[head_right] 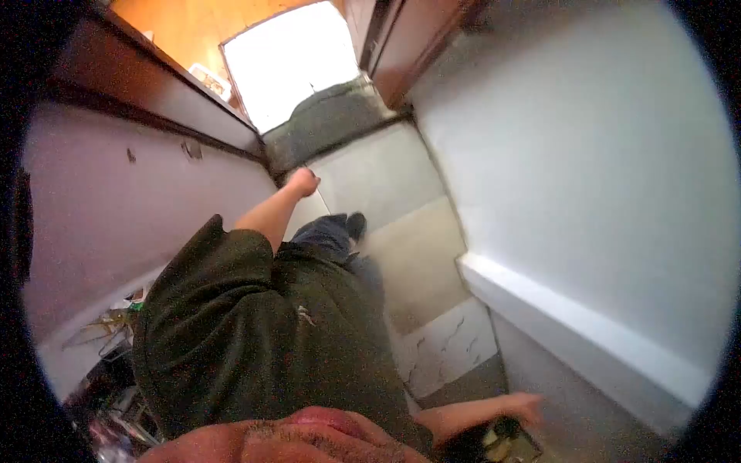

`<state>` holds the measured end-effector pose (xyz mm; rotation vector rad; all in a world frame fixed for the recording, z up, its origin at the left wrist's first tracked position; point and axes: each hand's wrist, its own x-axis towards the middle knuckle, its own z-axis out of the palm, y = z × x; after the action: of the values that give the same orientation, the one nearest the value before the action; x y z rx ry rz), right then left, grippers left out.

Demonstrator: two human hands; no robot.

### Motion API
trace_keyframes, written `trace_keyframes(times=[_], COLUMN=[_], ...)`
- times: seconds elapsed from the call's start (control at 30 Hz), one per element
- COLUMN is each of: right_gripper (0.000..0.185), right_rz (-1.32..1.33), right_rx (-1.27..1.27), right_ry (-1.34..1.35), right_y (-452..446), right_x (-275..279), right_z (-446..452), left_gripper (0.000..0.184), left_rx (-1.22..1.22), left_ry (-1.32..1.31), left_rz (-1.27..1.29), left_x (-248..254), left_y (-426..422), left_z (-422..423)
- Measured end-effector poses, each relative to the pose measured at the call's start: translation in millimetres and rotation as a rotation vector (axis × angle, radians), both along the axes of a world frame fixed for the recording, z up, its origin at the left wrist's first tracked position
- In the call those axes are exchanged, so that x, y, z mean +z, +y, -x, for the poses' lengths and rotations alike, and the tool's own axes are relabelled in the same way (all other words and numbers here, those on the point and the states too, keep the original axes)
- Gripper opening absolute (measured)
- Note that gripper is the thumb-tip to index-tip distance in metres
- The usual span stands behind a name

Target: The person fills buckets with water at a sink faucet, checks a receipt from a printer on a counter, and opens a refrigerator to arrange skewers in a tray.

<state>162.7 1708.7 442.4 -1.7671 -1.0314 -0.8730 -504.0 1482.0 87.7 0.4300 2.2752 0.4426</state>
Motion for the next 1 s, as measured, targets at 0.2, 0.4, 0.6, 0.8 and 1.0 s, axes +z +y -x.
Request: trace_keyframes(times=[0.2, 0.4, 0.6, 0.8, 1.0], right_gripper=[0.053, 0.039, 0.044, 0.039, 0.032], right_rz=[1.033, 1.767, 1.792, 1.715, 1.954], right_rx=[0.220, 0.984, 1.759, 2.133, 2.371], right_ry=[1.588, 0.687, -0.326, -0.298, -0.374], right_y=[125.5, 242.3, 257.2, 173.4, 69.5], right_x=[-268.4, -272.4, -227.1, -175.2, -153.8], right_z=[107.9, 546.5, 938.1, 1277.6, 1493.2], left_gripper=[0.038, 0.033, 0.033, 0.031, 0.034], left_rx=[0.110, 0.163, 0.487, 1.209, 1.450], left_ry=[0.105, 0.195, 0.168, 0.087, 0.009], left_rz=[-0.413, -0.499, -0.349, -0.128, 0.113], left_x=[59.7, 175.0, 226.6, 182.8, 79.5], left_y=[88.4, 201.6, 148.3, 38.0, 17.8], left_z=[140.6, 355.7, 425.6, 395.9, 380.1])
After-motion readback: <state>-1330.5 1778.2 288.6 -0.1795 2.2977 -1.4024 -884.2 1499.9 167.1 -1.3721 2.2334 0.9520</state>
